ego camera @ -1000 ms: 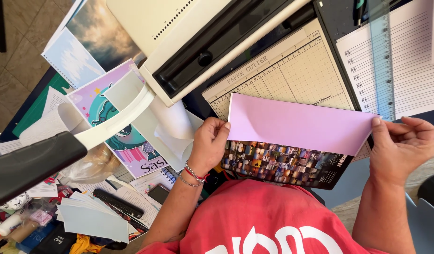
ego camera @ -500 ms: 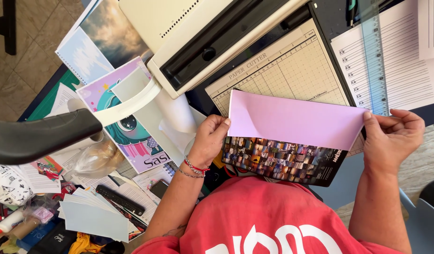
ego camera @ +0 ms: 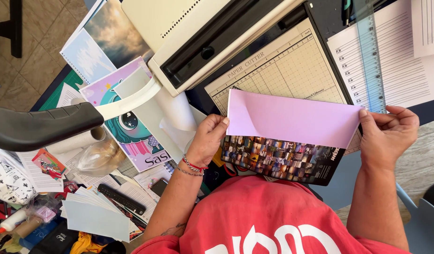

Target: Applying a decorative cover to a notebook and trimming the edges with a utility knife

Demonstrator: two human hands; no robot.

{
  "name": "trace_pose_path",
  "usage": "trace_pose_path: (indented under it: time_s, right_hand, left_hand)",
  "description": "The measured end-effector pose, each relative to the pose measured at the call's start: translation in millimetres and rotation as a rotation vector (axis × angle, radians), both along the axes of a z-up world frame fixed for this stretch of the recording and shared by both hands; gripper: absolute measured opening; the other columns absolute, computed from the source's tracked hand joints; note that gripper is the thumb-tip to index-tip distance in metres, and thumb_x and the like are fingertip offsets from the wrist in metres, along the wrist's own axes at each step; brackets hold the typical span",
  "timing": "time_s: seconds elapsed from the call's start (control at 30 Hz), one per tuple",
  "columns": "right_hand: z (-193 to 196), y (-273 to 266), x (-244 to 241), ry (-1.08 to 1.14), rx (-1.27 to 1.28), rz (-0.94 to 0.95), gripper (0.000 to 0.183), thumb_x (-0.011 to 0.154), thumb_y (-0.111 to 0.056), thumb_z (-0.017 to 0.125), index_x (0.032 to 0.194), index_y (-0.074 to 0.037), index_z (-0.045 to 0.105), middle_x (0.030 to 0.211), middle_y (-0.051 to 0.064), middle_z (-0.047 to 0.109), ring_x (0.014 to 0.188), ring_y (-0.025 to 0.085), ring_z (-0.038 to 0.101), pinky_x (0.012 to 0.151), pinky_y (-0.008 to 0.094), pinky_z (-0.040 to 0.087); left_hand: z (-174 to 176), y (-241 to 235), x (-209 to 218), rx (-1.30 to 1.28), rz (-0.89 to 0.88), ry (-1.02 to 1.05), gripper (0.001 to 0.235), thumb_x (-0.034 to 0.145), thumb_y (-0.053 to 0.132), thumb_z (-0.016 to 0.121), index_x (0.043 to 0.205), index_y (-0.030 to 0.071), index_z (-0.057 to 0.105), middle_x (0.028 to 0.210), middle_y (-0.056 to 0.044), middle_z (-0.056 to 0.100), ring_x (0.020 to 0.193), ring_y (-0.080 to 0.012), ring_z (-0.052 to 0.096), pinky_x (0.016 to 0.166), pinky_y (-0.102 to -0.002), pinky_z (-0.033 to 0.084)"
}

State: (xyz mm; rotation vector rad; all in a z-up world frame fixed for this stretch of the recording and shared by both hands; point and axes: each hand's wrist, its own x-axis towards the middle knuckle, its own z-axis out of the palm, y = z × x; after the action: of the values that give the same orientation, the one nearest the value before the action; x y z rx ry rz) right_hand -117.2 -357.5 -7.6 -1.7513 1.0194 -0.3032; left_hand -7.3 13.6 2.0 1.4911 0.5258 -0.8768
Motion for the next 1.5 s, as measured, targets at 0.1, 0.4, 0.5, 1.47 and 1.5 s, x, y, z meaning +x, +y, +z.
trace_pose_path:
  time_s: [0.1,0.4,0.5,1.47,1.5]
  right_hand:
    - [0,-1,0,0.004,0.009,0.001,0.045,0.104,0.005,0.083,0.125,-0.007,0.046,0.097,0.013,0.071,0.093,0.017,0.074,0.088,0.025,0.061]
    - [-3,-3,-2,-0.006,0.022,-0.003,0.045,0.103,0.005,0.083,0.126,-0.007,0.046,0.096,0.012,0.071,0.093,0.017,0.074,0.088,0.025,0.061]
    - [-2,-2,-1,-0.005,0.04,-0.019,0.045,0.103,0.005,0.083,0.125,-0.008,0.046,0.096,0.011,0.071,0.091,0.015,0.073,0.088,0.025,0.06]
    - [-3,-10,-8,-0.044,0.023,-0.012,0.044,0.103,0.005,0.083,0.124,-0.008,0.046,0.094,0.012,0.07,0.086,0.014,0.07,0.085,0.024,0.058]
    - [-3,-11,-8,-0.027,0.033,-0.022,0.044,0.103,0.003,0.084,0.124,-0.009,0.047,0.093,0.01,0.07,0.085,0.012,0.069,0.083,0.022,0.057]
  left_hand:
    - [3,0,2,-0.006,-0.025,0.017,0.017,0.104,0.022,0.06,0.09,0.011,0.058,0.077,0.004,0.051,0.069,-0.0072,0.04,0.061,-0.023,0.035]
    - [-3,3,-3,-0.055,0.021,0.04,0.019,0.103,0.023,0.061,0.089,0.012,0.057,0.076,0.004,0.049,0.067,-0.0071,0.037,0.06,-0.023,0.032]
    - [-1,3,-2,-0.068,0.019,0.04,0.019,0.104,0.023,0.061,0.09,0.011,0.057,0.073,0.004,0.046,0.065,-0.007,0.034,0.058,-0.022,0.029]
    - [21,-26,-5,0.097,0.02,-0.01,0.013,0.104,0.021,0.06,0.1,0.008,0.06,0.087,0.0,0.062,0.075,-0.0081,0.054,0.065,-0.024,0.049]
    - [22,-27,-4,0.107,0.012,0.005,0.012,0.104,0.019,0.06,0.101,0.008,0.06,0.089,-0.001,0.062,0.077,-0.0092,0.054,0.067,-0.025,0.05]
